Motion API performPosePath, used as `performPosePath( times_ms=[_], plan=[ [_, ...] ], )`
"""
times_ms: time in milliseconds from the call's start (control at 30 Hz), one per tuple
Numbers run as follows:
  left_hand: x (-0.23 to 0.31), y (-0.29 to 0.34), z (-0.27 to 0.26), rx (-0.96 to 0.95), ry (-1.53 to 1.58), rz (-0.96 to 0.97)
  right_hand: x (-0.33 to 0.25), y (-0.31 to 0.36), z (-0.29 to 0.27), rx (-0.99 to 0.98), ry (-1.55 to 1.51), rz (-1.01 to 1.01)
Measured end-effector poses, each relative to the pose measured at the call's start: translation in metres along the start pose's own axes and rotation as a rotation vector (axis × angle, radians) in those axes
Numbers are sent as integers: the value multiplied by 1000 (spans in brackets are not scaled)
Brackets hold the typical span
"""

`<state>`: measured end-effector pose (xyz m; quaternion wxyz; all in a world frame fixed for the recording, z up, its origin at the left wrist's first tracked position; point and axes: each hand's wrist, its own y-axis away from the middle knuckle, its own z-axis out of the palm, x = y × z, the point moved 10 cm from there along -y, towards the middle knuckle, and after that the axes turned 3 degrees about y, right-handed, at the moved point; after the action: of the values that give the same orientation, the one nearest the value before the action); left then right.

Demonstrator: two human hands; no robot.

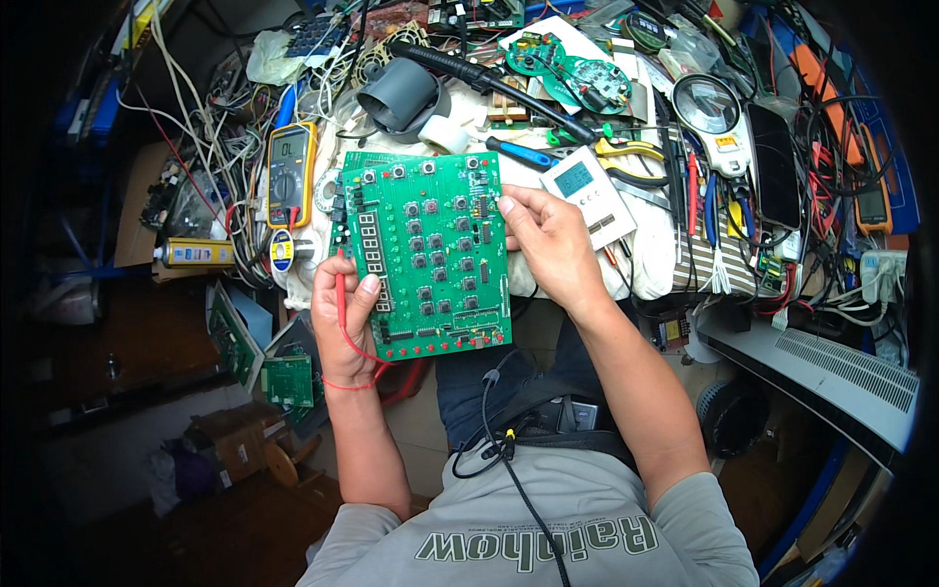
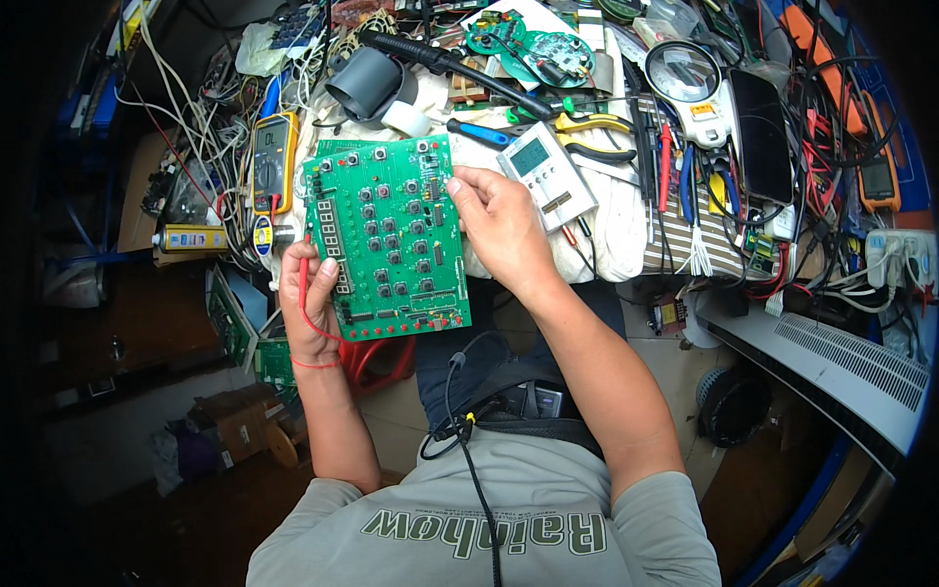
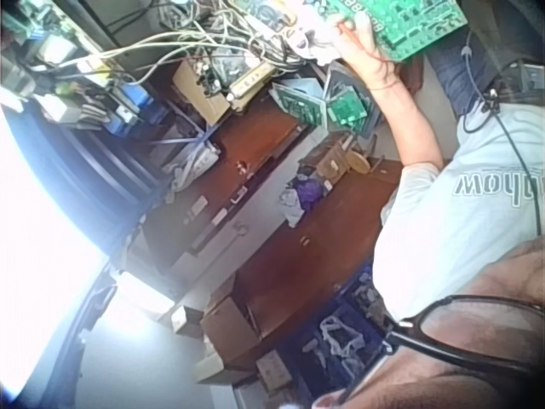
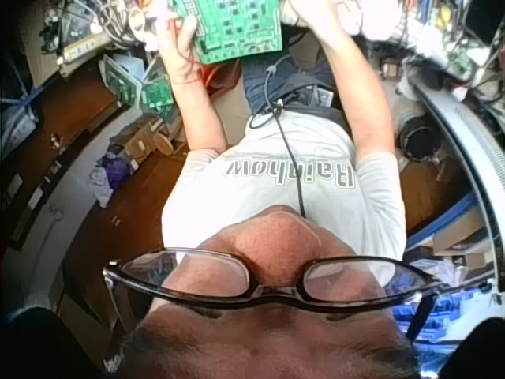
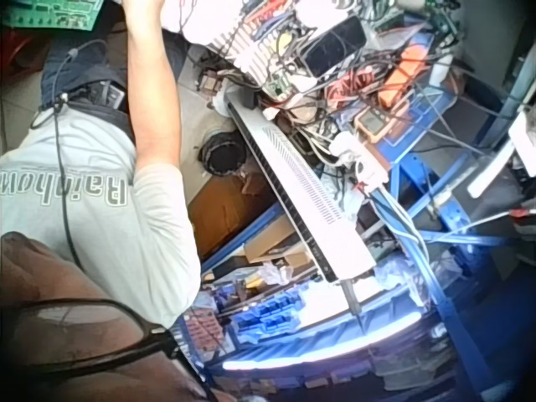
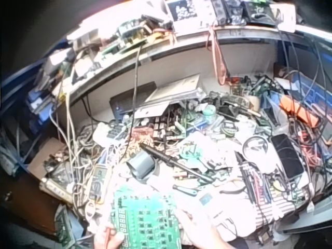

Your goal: The person tests a green circuit board with a multimeter, flips it over to inspect the solder side, uses a magnifying lamp to examine specific areas, and then solders a point on the board with a soldering iron and solder wire.

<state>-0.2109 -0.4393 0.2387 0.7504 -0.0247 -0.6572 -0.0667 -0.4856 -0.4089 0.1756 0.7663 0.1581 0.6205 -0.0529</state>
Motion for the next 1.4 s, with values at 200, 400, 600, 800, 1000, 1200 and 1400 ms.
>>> performPosePath(
  times_ms=[200,400,600,800,1000,1200,1400],
  plan=[
    [2,2,5,-28,23,29,-2,1,1,-8,-24,-1],
    [2,3,7,-26,33,43,-1,2,0,-1,-12,2],
    [5,4,9,-39,32,61,-1,2,0,1,-17,-3],
    [10,5,16,-63,45,80,0,1,0,0,-7,0],
    [12,7,19,-62,53,78,0,0,1,6,-10,-1],
    [13,7,18,-71,43,89,1,0,1,10,-15,15],
    [12,7,19,-69,52,81,1,-2,0,10,-10,23]
  ],
)
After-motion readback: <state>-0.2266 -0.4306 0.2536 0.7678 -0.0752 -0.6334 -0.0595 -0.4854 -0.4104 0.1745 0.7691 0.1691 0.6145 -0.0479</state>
